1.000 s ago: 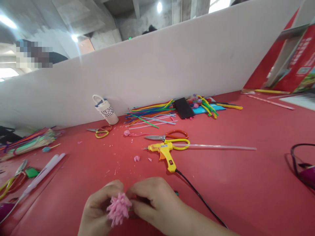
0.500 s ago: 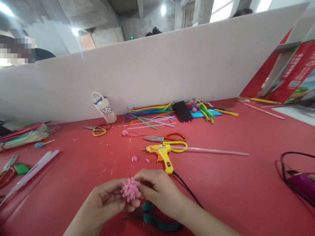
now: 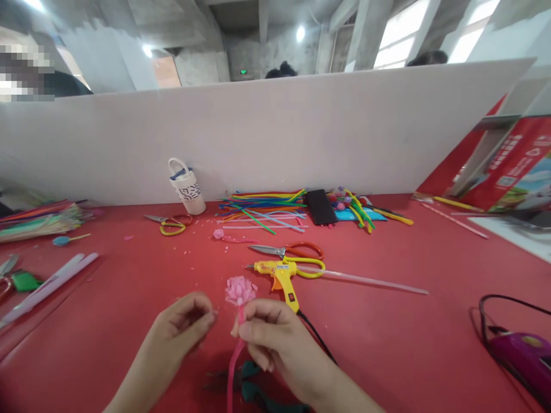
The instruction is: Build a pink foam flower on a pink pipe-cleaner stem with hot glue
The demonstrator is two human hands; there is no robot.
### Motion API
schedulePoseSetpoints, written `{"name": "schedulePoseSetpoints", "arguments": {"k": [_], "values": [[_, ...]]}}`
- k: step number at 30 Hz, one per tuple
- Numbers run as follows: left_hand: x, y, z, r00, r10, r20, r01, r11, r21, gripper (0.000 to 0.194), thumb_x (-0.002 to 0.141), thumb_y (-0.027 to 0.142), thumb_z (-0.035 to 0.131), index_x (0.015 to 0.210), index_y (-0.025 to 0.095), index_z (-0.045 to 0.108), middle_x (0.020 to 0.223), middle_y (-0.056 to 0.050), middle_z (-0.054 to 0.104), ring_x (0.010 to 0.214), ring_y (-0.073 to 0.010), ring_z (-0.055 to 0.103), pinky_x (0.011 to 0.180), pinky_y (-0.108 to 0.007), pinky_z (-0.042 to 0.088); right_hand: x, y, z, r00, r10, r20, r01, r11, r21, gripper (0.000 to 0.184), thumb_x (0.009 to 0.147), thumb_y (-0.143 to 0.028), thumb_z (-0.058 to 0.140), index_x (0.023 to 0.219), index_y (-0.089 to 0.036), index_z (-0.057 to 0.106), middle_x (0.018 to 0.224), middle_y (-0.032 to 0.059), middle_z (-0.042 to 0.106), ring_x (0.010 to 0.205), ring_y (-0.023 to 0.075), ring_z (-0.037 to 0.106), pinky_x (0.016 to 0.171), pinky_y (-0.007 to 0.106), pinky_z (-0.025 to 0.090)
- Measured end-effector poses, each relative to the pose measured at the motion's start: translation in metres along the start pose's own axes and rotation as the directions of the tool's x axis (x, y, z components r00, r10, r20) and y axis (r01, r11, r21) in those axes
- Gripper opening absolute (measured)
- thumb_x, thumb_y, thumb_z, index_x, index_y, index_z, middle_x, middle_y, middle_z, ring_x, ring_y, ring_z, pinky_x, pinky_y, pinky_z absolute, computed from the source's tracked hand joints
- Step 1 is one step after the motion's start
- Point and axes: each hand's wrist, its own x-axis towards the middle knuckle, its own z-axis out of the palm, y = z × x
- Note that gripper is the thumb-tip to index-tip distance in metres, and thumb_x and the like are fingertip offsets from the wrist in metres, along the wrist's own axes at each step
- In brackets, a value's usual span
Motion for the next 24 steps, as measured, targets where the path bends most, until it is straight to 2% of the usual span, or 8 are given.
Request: {"name": "schedulePoseSetpoints", "arguments": {"k": [4, 8, 10, 12, 13, 17, 21, 24], "values": [[0.003, 0.001, -0.003, 0.999, -0.053, -0.007, 0.052, 0.995, -0.083, 0.034, 0.079, 0.04, 0.053, 0.054, 0.021, 0.041, 0.049, 0.007, 0.033, 0.045, -0.0093, 0.028, 0.043, -0.021, 0.025, 0.002, 0.0, -0.003, 0.998, 0.049, 0.029, -0.053, 0.989, 0.141, 0.013, 0.071, -0.025, 0.065, 0.067, -0.016, 0.058, 0.033, -0.0106, 0.037, 0.031, 0.0028, 0.022, 0.036, 0.018, 0.016], [0.01, 0.003, -0.005, 0.999, -0.031, -0.032, 0.031, 0.999, 0.009, 0.047, 0.08, 0.045, 0.05, 0.044, 0.021, 0.032, 0.042, 0.008, 0.027, 0.041, -0.0088, 0.023, 0.042, -0.022, 0.021, 0.005, 0.002, -0.007, 0.998, 0.058, 0.037, -0.064, 0.977, 0.203, 0.012, 0.071, -0.025, 0.065, 0.068, -0.015, 0.06, 0.032, -0.0102, 0.039, 0.03, 0.0028, 0.021, 0.036, 0.018, 0.017], [0.015, 0.005, -0.003, 0.999, -0.031, 0.021, 0.031, 0.999, -0.016, 0.038, 0.074, 0.038, 0.06, 0.045, 0.02, 0.044, 0.042, 0.006, 0.038, 0.041, -0.0092, 0.031, 0.042, -0.022, 0.025, 0.005, 0.001, -0.007, 0.998, 0.054, 0.027, -0.058, 0.977, 0.205, 0.012, 0.07, -0.024, 0.066, 0.068, -0.014, 0.061, 0.031, -0.0102, 0.039, 0.03, 0.0026, 0.022, 0.036, 0.018, 0.017], [0.018, 0.009, 0.001, 0.997, -0.01, 0.078, 0.018, 0.995, -0.103, 0.011, 0.064, 0.026, 0.07, 0.062, 0.018, 0.062, 0.058, 0.002, 0.057, 0.051, -0.0111, 0.044, 0.05, -0.021, 0.034, 0.005, -0.001, -0.007, 0.999, 0.044, -0.002, -0.043, 0.981, 0.19, 0.011, 0.07, -0.023, 0.067, 0.069, -0.014, 0.061, 0.033, -0.0102, 0.04, 0.03, 0.0022, 0.023, 0.036, 0.018, 0.016], [0.018, 0.011, 0.003, 0.996, -0.011, 0.092, 0.024, 0.99, -0.139, 0.011, 0.062, 0.022, 0.071, 0.071, 0.018, 0.067, 0.066, 0.001, 0.061, 0.056, -0.0115, 0.046, 0.054, -0.021, 0.035, 0.005, -0.002, -0.006, 0.999, 0.036, -0.022, -0.031, 0.983, 0.179, 0.011, 0.069, -0.022, 0.068, 0.068, -0.014, 0.06, 0.034, -0.0102, 0.04, 0.031, 0.002, 0.024, 0.036, 0.017, 0.016], [0.016, 0.015, 0.016, 0.984, -0.104, 0.148, 0.142, 0.95, -0.279, 0.011, 0.069, 0.027, 0.068, 0.073, 0.018, 0.072, 0.067, 0.002, 0.06, 0.057, -0.0092, 0.042, 0.056, -0.021, 0.033, 0.004, -0.005, -0.002, 0.997, 0.019, -0.078, -0.009, 0.991, 0.132, 0.014, 0.067, -0.023, 0.071, 0.067, -0.014, 0.06, 0.035, -0.0107, 0.04, 0.031, 0.0016, 0.025, 0.036, 0.017, 0.015], [0.013, 0.011, 0.026, 0.96, -0.182, 0.213, 0.267, 0.826, -0.497, 0.008, 0.062, 0.022, 0.074, 0.068, 0.018, 0.071, 0.063, 0.004, 0.059, 0.056, -0.0078, 0.041, 0.056, -0.02, 0.033, 0.005, -0.004, 0.0, 0.996, 0.039, -0.078, -0.032, 0.995, 0.097, 0.016, 0.066, -0.024, 0.072, 0.066, -0.014, 0.059, 0.036, -0.0109, 0.038, 0.031, 0.0013, 0.023, 0.035, 0.018, 0.014], [0.012, 0.006, 0.03, 0.95, -0.211, 0.231, 0.308, 0.755, -0.579, 0.007, 0.062, 0.021, 0.075, 0.064, 0.017, 0.069, 0.058, 0.004, 0.056, 0.053, -0.007, 0.04, 0.057, -0.02, 0.033, 0.006, -0.002, 0.0, 0.996, 0.049, -0.08, -0.044, 0.997, 0.07, 0.015, 0.066, -0.024, 0.071, 0.067, -0.014, 0.059, 0.039, -0.0108, 0.039, 0.032, 0.0012, 0.024, 0.035, 0.018, 0.014]]}}
